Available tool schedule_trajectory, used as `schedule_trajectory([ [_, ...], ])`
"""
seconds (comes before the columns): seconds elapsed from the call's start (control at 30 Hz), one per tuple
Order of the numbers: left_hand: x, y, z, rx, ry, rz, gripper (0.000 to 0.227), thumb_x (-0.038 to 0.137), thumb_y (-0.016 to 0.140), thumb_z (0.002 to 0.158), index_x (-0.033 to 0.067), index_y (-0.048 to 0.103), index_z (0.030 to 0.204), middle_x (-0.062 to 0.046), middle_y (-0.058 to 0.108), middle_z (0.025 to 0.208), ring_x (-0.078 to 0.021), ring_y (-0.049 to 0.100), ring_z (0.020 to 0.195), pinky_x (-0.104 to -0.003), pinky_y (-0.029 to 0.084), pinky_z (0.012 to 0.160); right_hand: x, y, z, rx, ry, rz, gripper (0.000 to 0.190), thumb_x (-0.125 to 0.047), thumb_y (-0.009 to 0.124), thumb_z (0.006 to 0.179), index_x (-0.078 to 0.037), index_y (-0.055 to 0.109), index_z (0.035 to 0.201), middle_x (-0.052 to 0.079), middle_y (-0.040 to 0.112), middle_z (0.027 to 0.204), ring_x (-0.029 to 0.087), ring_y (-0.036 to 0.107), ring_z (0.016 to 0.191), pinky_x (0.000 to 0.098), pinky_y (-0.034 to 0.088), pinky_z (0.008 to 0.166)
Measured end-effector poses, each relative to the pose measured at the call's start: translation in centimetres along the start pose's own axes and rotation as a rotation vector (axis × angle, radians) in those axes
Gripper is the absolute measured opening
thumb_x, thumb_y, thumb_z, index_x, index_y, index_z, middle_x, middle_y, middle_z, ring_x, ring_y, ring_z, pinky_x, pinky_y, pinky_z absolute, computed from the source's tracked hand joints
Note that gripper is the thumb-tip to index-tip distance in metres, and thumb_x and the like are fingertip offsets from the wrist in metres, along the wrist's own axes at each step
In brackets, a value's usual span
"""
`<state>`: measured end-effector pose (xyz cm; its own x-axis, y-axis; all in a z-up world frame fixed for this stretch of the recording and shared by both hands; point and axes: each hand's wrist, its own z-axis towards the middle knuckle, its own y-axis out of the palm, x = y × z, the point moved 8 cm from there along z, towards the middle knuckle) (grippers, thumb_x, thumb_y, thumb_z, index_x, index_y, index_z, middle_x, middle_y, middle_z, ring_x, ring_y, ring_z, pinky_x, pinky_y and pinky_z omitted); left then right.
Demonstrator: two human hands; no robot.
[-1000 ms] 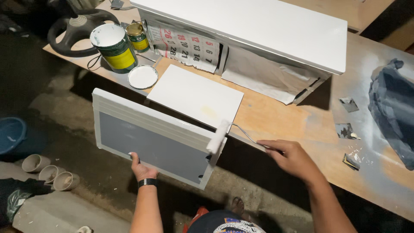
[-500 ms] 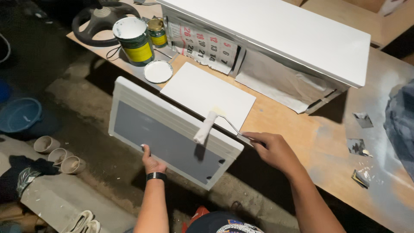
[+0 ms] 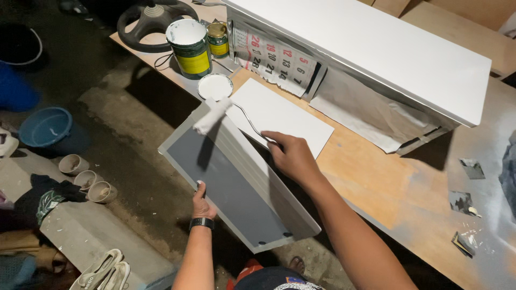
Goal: The person paints a rectangular wooden panel white using a small paint roller. They hold the panel in one hand and roll white paint onto its surface, then dip the roller into a paint can to reload. The person continues painting the panel and then paints a second flat white board on the table.
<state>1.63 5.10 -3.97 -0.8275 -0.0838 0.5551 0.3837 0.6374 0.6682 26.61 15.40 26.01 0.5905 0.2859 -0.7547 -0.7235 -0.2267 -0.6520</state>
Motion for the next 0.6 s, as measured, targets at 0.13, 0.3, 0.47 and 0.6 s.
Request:
schedule_trajectory([
  [0.13,-0.5,-1.2,0.6,-0.004,0.007,-0.033,0.033,0.041,0.079,0.101,0.0157,0.080,0.122,-0.012,0.080,0.122,-0.0367,0.077,0.110,-0.055,0.055,0.111,-1.0,1.3,2.6,0.029,-0.028,0.039,0.039,-0.017,0.067,0.103,-0.029,0.079,0.138,0.011,0.085,0.109,0.040,0.079,0.110,0.0499,0.061,0.100],
  [0.3,-1.1,-2.0,1.7,-0.072,-0.046,-0.097,0.044,0.052,0.074,0.102,0.0198,0.077,0.132,-0.011,0.078,0.134,-0.0361,0.073,0.123,-0.058,0.049,0.117,-2.3,0.2,2.4,0.005,0.046,0.153,0.039,-0.015,0.065,0.104,-0.027,0.080,0.139,0.008,0.080,0.076,0.025,0.076,0.080,0.0418,0.062,0.085],
  [0.47,-0.7,-1.3,2.9,-0.138,-0.025,-0.130,0.058,0.053,0.070,0.101,0.0176,0.069,0.147,-0.016,0.070,0.148,-0.0401,0.065,0.137,-0.063,0.042,0.124,-4.0,-0.4,1.5,-0.004,-0.016,0.159,0.039,-0.008,0.065,0.104,-0.018,0.079,0.139,0.013,0.079,0.074,0.023,0.070,0.073,0.0375,0.059,0.075],
  [0.6,-1.7,-1.5,3.7,-0.172,-0.050,-0.141,0.061,0.054,0.068,0.101,0.0190,0.066,0.150,-0.016,0.068,0.150,-0.0409,0.063,0.139,-0.065,0.042,0.124,-4.8,0.1,1.6,-0.020,-0.060,0.153,0.041,-0.005,0.064,0.104,-0.019,0.079,0.139,0.011,0.078,0.072,0.020,0.066,0.066,0.0344,0.057,0.068],
])
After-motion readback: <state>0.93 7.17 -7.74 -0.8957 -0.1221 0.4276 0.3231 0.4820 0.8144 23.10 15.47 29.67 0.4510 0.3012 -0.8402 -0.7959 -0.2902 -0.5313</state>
